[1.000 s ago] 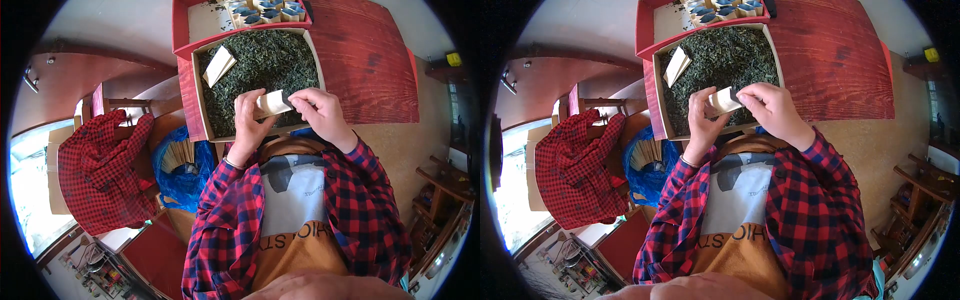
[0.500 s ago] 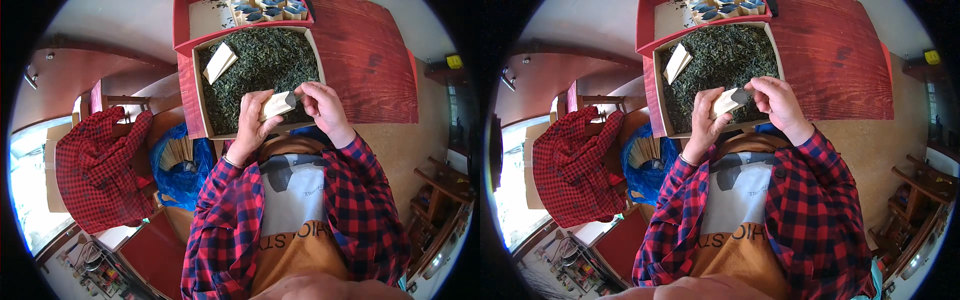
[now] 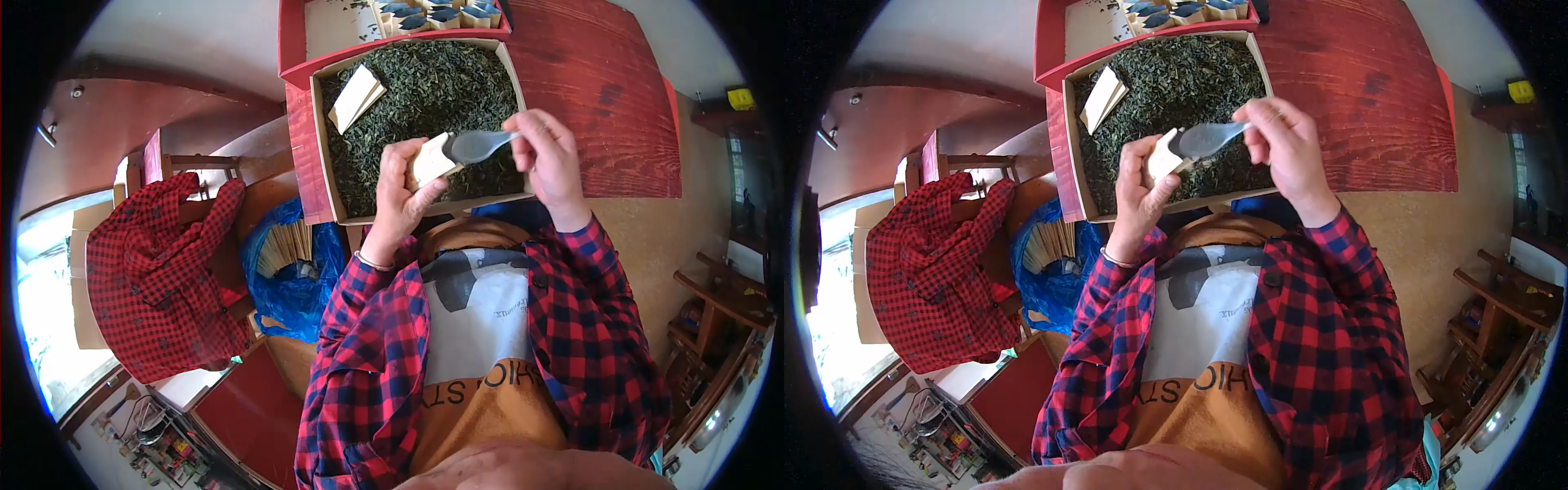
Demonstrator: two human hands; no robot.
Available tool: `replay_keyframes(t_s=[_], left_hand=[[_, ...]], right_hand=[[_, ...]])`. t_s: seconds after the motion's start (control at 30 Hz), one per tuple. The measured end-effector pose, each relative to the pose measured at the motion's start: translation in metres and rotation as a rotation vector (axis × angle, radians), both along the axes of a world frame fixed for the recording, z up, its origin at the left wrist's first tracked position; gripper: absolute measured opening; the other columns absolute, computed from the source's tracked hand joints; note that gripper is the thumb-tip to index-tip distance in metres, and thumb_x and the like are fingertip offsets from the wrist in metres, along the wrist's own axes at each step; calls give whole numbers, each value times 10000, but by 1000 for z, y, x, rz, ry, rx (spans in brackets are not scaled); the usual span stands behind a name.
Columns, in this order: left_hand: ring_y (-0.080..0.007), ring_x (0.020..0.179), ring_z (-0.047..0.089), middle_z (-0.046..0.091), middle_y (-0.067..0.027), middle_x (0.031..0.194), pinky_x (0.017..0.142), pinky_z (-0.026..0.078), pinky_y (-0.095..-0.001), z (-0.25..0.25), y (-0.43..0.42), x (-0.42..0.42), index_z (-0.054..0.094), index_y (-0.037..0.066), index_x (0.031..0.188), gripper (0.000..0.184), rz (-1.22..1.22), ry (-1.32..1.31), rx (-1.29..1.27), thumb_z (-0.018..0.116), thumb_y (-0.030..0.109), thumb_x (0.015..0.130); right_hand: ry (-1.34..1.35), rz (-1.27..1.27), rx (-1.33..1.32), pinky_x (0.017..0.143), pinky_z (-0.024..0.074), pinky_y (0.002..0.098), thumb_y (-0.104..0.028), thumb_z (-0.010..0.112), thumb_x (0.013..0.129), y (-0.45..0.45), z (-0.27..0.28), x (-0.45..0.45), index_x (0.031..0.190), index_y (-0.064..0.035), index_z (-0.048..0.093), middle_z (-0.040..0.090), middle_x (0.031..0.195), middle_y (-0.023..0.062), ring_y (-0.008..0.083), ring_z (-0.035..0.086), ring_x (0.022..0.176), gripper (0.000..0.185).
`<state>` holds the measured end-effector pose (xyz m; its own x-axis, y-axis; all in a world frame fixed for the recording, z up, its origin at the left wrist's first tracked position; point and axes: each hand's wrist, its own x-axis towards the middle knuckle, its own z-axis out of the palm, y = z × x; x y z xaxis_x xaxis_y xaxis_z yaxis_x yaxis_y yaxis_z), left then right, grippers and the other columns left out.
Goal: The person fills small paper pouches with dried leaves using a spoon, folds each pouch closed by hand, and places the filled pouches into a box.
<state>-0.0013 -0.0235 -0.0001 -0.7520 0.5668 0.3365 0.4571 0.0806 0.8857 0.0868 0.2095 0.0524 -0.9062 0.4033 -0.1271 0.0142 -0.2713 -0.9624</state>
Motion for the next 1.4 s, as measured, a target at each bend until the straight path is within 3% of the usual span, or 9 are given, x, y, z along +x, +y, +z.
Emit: replay_keyframes(t_s=[0.17,0.27,0.3,0.43,0.67,0.77,1.1,1.3,1.4], left_hand=[[-242,1108,580,569,-114,1195,982,469,-354,-10,-9,-5,558,2,1351,639,54,-175,109,826,371,903],[-218,1127,572,557,-100,1206,999,462,-347,-11,-11,-5,556,2,1364,661,67,-225,138,835,376,895],[-223,1130,573,558,-104,1210,1001,463,-349,-10,-11,-4,556,2,1366,664,56,-220,128,835,379,895],[-255,1140,580,563,-125,1218,1001,472,-363,-9,-10,-5,559,6,1366,673,41,-152,103,840,385,885],[-275,1138,585,570,-138,1222,983,485,-372,-5,-8,-6,577,19,1355,666,49,-72,55,854,375,866],[-280,1124,590,581,-139,1209,976,487,-375,-6,-8,-6,581,23,1351,658,54,-78,54,860,359,859],[-320,1091,600,619,-143,1173,945,498,-412,-10,-2,-6,612,36,1311,623,155,104,-57,880,325,828],[-332,1108,593,619,-145,1187,957,495,-430,-6,0,-5,615,45,1317,639,159,185,-128,888,323,812],[-335,1121,590,619,-143,1192,963,493,-433,-4,1,-4,614,47,1321,640,149,183,-126,891,310,807]], right_hand=[[-29,-12,412,610,443,206,-263,576,1098,3,-14,-5,1088,-19,733,643,836,-10,45,563,689,291],[176,43,965,689,539,323,-167,644,1041,-2,-46,-14,1104,-9,725,727,935,103,219,699,789,188],[115,88,1015,725,550,394,-124,673,994,-9,-45,-14,1083,-8,721,715,957,167,336,710,849,154],[105,295,976,768,547,442,-178,613,1001,-25,-66,-16,1009,-63,737,708,939,170,382,684,878,170],[-196,502,580,668,550,401,-200,627,988,-28,-63,-21,960,-20,747,715,801,146,290,716,715,218],[-339,407,362,600,493,246,-220,618,1042,-7,-52,-24,1029,-38,758,700,790,21,93,649,671,230],[-168,48,169,551,395,166,-304,617,1074,30,3,-10,1106,-61,753,675,812,-29,16,592,634,280],[12,68,348,604,471,206,-198,604,1073,-5,17,-4,1134,-23,736,681,861,2,71,619,722,228],[323,175,941,669,553,296,-47,719,961,-16,14,-5,1139,-30,735,709,922,84,180,684,764,179]])
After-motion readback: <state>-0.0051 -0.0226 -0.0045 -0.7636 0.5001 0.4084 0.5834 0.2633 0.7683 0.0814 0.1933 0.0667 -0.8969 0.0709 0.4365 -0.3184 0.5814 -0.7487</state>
